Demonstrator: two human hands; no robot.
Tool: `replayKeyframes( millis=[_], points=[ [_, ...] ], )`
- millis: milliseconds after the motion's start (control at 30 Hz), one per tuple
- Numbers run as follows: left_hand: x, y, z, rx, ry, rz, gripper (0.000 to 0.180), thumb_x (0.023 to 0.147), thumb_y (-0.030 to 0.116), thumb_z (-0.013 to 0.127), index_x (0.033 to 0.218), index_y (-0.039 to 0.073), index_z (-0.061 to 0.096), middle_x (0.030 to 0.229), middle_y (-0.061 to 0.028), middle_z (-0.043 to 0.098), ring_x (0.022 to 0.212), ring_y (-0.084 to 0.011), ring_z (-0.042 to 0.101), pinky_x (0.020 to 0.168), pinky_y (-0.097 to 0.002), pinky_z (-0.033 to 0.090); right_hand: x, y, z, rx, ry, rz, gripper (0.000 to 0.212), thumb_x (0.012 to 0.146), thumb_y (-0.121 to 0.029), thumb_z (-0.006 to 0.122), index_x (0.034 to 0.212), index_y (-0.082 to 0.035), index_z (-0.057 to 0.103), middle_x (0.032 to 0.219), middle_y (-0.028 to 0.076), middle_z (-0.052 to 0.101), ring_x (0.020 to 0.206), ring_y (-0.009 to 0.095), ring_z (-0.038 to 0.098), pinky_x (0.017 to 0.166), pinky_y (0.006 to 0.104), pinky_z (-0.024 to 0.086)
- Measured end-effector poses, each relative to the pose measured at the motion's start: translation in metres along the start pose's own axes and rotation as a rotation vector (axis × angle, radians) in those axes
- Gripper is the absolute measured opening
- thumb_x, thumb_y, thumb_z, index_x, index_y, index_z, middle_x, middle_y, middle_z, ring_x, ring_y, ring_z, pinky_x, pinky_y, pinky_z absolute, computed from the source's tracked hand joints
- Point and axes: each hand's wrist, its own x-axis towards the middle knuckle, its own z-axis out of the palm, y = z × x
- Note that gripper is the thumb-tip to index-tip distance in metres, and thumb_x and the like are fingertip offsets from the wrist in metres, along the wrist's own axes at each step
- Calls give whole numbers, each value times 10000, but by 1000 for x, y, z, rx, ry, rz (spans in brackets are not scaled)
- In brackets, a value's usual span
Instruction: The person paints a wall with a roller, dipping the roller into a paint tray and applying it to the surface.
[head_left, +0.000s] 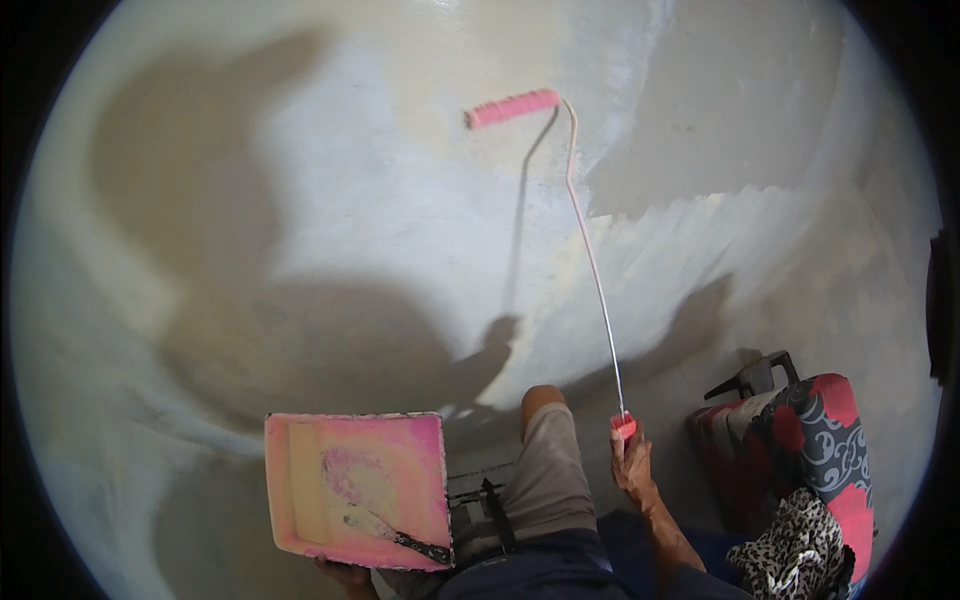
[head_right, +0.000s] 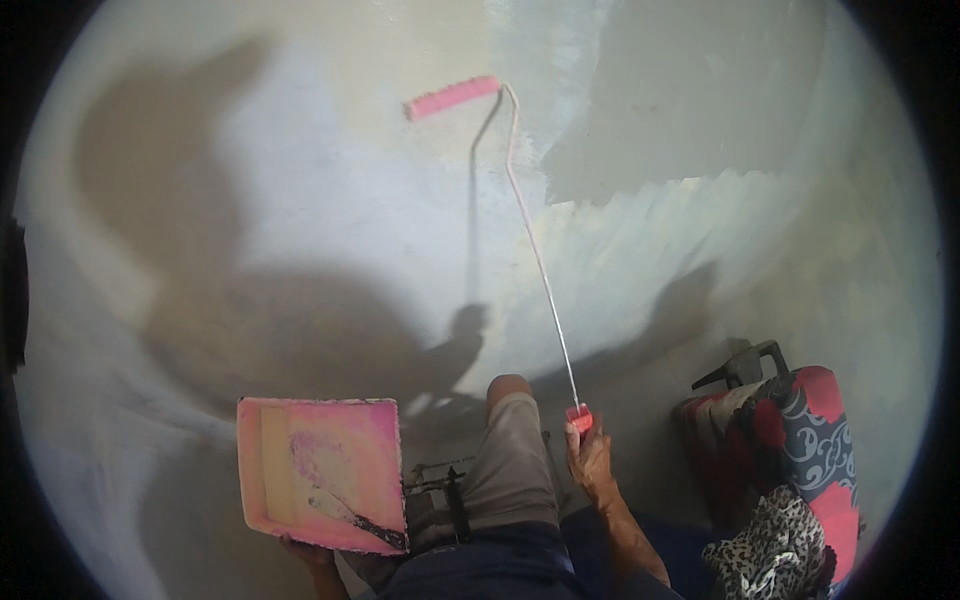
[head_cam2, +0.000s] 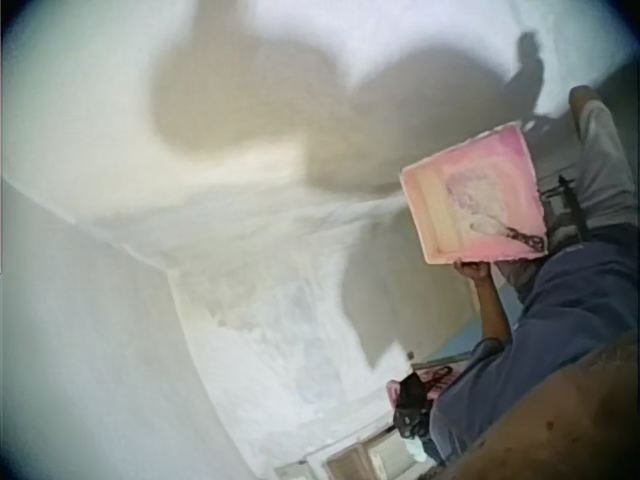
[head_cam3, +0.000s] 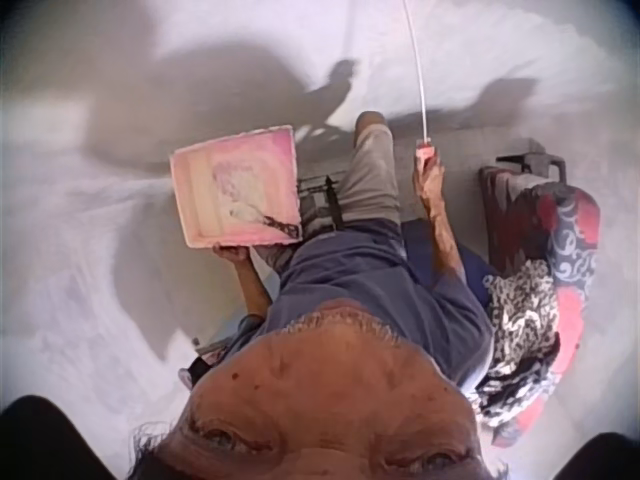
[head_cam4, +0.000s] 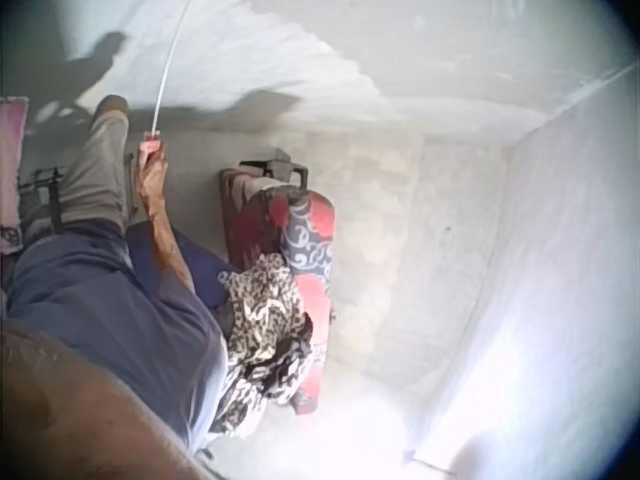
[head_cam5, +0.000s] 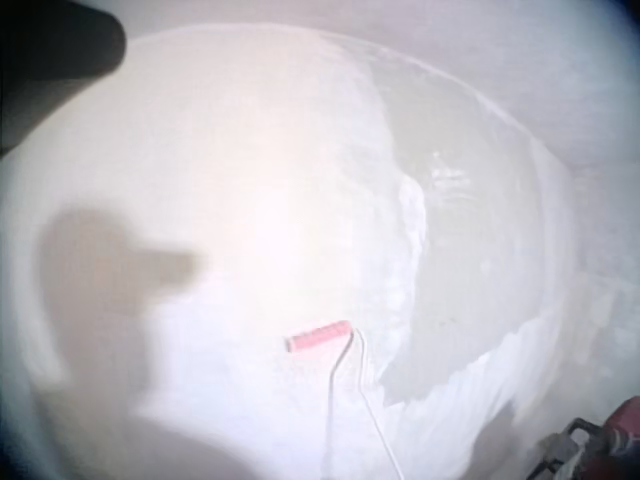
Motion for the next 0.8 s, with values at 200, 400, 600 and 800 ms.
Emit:
replayKeyframes(
  millis=[200,400,600,800],
  points=[
    [4,-1,-29,-23,-77,-59,715,731,392,557,1334,89,319,1328,-80,391,1223,-254,371,1023,-442,317,-7,-7,3,164,-155,170,454,920,-344,432,1078,82,450,764,260,556,630,338,559,531,413,414],
    [-1,-4,-49,514,-14,234,683,751,368,556,1327,92,315,1332,-83,386,1214,-256,373,1019,-447,311,-72,65,45,-6,-49,45,423,901,-308,490,1062,81,449,804,219,609,740,304,630,623,373,480],
    [4,1,-94,405,97,243,614,816,335,552,1297,80,268,1318,-121,342,1200,-232,340,1037,-430,257,-101,74,40,129,-34,284,491,900,-406,468,1111,37,478,796,147,634,676,284,624,593,352,476],
    [-4,6,-116,792,76,345,656,759,345,585,1303,75,336,1313,-85,406,1179,-234,413,998,-432,337,-101,115,53,37,-77,223,518,889,-404,492,1112,64,472,968,201,631,814,322,639,688,387,495]
  ],
)
